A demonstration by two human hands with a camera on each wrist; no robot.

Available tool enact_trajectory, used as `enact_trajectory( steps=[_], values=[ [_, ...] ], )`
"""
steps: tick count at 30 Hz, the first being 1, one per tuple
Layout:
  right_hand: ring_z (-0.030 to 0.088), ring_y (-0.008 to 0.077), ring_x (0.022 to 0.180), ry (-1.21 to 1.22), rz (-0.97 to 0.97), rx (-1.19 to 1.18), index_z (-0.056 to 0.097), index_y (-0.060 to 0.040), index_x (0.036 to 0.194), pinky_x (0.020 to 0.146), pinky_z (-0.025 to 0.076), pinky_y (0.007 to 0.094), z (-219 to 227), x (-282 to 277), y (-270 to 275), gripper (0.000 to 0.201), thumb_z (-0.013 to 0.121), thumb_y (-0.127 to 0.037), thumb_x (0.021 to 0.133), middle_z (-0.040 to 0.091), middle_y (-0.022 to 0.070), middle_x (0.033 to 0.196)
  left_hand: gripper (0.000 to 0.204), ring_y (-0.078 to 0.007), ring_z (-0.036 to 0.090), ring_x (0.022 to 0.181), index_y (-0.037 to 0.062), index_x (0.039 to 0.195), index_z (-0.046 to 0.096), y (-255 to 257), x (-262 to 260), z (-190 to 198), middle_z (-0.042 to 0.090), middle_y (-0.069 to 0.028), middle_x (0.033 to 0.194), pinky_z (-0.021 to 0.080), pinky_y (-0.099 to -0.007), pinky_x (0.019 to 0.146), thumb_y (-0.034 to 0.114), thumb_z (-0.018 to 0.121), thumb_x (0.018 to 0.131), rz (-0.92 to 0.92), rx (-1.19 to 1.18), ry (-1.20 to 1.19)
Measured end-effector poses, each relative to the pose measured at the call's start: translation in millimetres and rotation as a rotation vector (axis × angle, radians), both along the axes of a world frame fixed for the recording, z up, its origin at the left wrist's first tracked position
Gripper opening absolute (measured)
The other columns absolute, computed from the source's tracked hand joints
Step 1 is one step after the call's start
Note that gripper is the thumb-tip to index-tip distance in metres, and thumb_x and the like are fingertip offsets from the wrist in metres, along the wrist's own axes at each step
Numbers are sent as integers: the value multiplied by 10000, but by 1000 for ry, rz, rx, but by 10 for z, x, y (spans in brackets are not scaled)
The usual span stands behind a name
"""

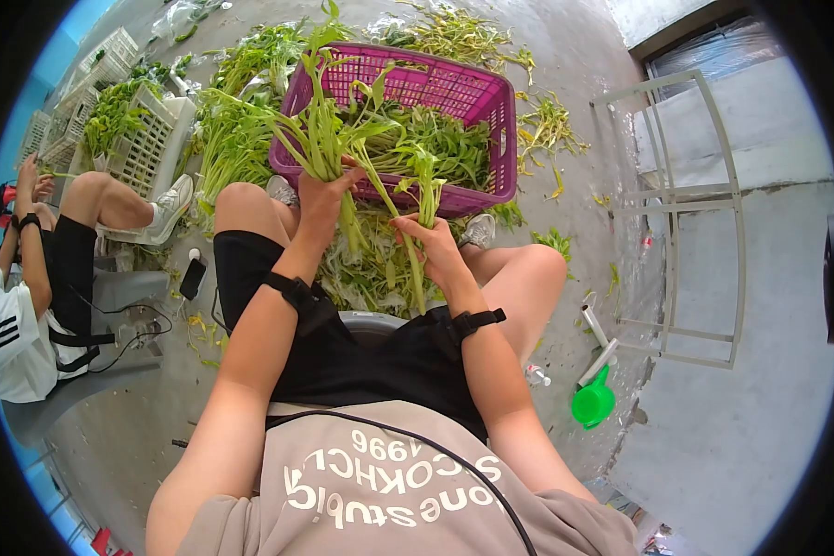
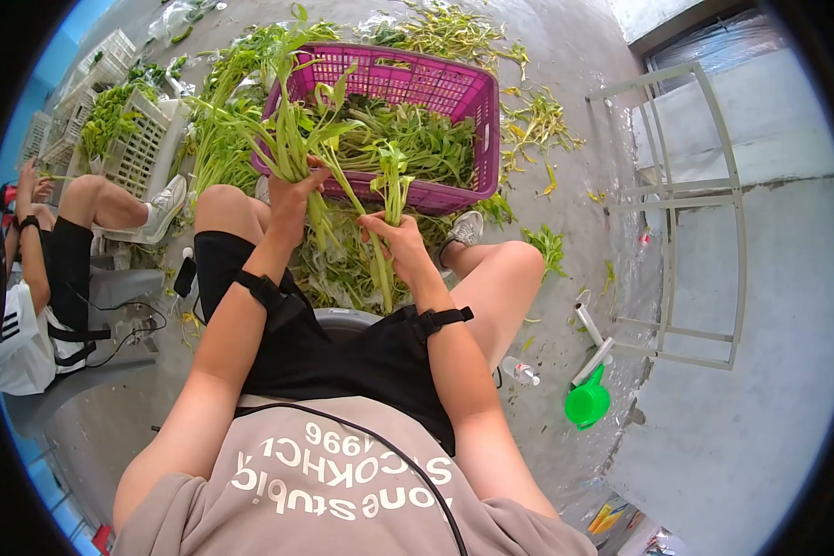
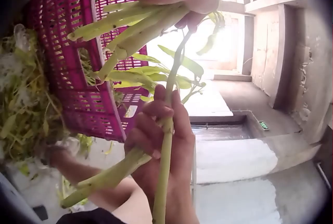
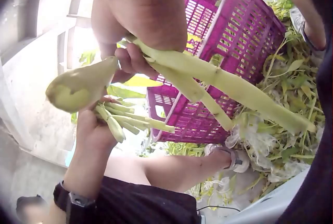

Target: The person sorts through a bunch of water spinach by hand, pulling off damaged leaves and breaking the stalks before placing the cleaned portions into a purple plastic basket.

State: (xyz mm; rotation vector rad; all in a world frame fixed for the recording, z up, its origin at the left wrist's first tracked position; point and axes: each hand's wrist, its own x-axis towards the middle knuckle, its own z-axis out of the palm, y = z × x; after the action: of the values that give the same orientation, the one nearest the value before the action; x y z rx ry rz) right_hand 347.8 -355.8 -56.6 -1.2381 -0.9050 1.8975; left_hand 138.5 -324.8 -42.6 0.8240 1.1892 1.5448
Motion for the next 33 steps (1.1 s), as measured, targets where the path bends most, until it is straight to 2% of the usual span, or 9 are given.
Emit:
enact_trajectory(
  steps=[4,6,10,15,25,31,33],
  values=[
    [533,61,570,-42,19,46,731,-12,1000,458,310,221,-41,-1,5,190,705,-190,941,670,32,739,182,-110,638,672,0,938,682,13,6,-27,702,-53,840,494,-249,584,-3,805,804,17,20,38],
    [451,48,499,-57,3,74,740,-4,959,448,283,224,-69,-13,15,173,725,-172,917,677,28,709,177,-109,629,635,-4,931,681,37,1,-100,699,-50,815,487,-250,559,-3,805,805,32,3,58],
    [477,45,496,-108,18,93,736,-6,962,436,296,213,-86,-17,20,149,711,-150,933,681,39,713,160,-108,619,614,-8,916,680,56,-21,-202,696,-47,802,481,-248,546,-4,799,810,50,-18,88],
    [429,39,472,-199,-19,147,736,-8,948,435,292,216,-68,-53,11,154,733,-159,917,683,30,693,147,-113,608,609,-11,899,678,51,9,-249,689,-45,785,482,-254,553,-16,795,809,42,-83,55],
    [425,47,464,-204,18,129,733,-15,928,432,290,227,-50,-49,0,152,743,-166,908,683,37,692,198,-125,641,659,-10,959,682,29,11,-284,703,-56,827,514,-266,586,-21,802,802,74,-78,53],
    [423,48,463,-193,51,122,734,-14,925,433,290,230,-52,-50,-5,154,756,-164,897,684,38,692,214,-121,659,694,-16,979,682,39,18,-299,719,-66,853,522,-264,595,-21,805,804,84,-88,141],
    [423,47,464,-225,56,140,735,-12,929,433,291,230,-55,-59,-11,153,750,-162,901,686,39,693,205,-119,653,680,-23,980,678,36,44,-282,717,-67,843,519,-266,581,-35,792,810,131,-97,123]
  ],
)
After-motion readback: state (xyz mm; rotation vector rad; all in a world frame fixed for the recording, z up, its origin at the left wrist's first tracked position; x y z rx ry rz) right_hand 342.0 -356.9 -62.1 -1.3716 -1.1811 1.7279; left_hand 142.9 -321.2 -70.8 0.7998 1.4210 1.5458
